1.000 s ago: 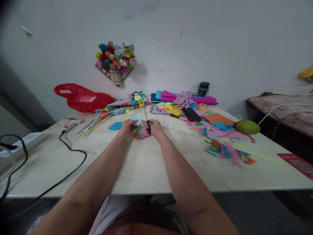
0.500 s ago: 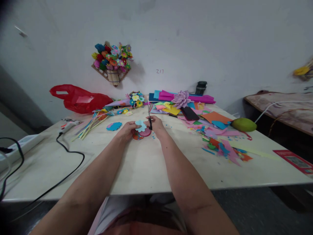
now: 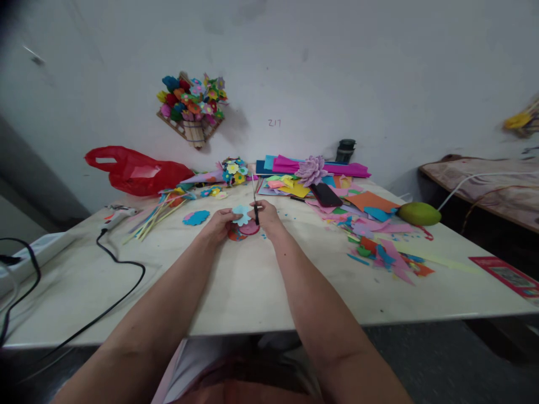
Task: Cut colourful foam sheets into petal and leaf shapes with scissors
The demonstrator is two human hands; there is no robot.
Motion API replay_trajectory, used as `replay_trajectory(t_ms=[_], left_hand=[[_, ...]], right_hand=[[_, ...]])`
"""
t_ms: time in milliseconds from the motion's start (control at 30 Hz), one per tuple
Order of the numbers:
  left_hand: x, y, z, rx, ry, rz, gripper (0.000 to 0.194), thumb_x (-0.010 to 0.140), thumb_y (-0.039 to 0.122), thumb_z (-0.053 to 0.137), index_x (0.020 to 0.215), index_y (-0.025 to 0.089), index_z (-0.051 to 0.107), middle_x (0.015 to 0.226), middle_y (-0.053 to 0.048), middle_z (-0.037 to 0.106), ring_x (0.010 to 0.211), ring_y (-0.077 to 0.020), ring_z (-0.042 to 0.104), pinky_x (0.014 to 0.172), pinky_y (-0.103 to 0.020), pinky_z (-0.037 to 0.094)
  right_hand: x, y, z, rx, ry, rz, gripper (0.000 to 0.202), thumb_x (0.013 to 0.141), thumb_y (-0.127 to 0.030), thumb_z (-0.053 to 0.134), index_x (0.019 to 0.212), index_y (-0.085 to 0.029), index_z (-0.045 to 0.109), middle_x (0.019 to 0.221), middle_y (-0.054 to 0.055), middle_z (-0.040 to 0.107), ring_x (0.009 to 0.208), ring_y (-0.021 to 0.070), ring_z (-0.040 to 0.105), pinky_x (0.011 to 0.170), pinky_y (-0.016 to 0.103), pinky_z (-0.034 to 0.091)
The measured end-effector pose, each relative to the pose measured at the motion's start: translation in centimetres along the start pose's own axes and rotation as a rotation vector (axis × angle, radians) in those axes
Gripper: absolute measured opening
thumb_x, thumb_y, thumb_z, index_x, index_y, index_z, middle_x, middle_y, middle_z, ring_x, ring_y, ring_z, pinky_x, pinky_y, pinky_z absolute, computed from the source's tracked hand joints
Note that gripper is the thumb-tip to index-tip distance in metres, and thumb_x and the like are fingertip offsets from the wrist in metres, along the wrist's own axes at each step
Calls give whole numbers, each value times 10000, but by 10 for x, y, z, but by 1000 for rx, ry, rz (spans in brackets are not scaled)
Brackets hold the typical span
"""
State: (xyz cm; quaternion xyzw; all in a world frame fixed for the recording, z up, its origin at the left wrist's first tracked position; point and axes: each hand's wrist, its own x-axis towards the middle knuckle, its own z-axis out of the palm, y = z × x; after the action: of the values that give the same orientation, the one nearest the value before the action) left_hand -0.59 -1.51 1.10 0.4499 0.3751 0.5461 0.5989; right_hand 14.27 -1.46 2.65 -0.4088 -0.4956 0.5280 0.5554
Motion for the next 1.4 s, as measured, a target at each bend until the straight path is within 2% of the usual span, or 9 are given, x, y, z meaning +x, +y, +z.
replay_trajectory(t_ms=[267, 433, 600, 767, 1067, 1233, 1400], left_hand=[[4, -3, -3, -43, 37, 76, 255, 445, 193, 802, 574, 130, 590, 545, -3, 588, 488, -93, 538, 522, -225, 462], [6, -3, -5, -95, 119, 112, 253, 460, 182, 788, 581, 144, 570, 569, -1, 593, 510, -100, 554, 525, -225, 466], [5, 1, -3, -163, 233, 135, 234, 495, 154, 752, 584, 150, 536, 576, 8, 575, 533, -98, 559, 573, -238, 485], [6, 4, -4, -186, 305, 146, 203, 528, 158, 730, 636, 151, 558, 614, 2, 597, 588, -114, 593, 619, -255, 507], [8, 4, -5, -249, 311, 143, 171, 576, 127, 683, 702, 141, 568, 691, -28, 648, 620, -132, 641, 608, -237, 509], [6, 4, -2, -238, 324, 123, 161, 591, 126, 678, 702, 146, 563, 698, -28, 652, 633, -133, 645, 552, -205, 493], [7, 4, -2, -267, 329, 126, 151, 604, 114, 672, 692, 146, 554, 695, -30, 647, 638, -139, 647, 563, -217, 499]], right_hand=[[-2, 1, 5, 14, -9, 28, 267, 568, -92, 649, 809, -150, 550, 478, -67, 536, 421, 85, 509, 405, 184, 367], [0, 1, -2, -56, -47, 62, 292, 609, -199, 712, 847, -149, 549, 501, -29, 575, 413, 104, 535, 321, 170, 260], [-1, -1, -12, -147, -194, 75, 312, 660, -383, 716, 804, -135, 593, 559, 8, 605, 417, 88, 520, 306, 170, 237], [-5, -4, -13, -242, -321, 72, 338, 683, -452, 691, 711, -129, 594, 557, 25, 605, 427, 93, 520, 310, 176, 256], [-8, -4, -10, -316, -436, 48, 365, 725, -490, 623, 662, -133, 592, 510, 25, 586, 411, 101, 516, 325, 185, 279], [-8, -2, -9, -320, -454, 60, 341, 737, -466, 623, 659, -138, 573, 521, 22, 585, 405, 92, 512, 327, 180, 280], [-8, 0, -8, -319, -451, 47, 344, 739, -469, 621, 650, -141, 566, 517, 12, 573, 396, 84, 496, 323, 181, 267]])
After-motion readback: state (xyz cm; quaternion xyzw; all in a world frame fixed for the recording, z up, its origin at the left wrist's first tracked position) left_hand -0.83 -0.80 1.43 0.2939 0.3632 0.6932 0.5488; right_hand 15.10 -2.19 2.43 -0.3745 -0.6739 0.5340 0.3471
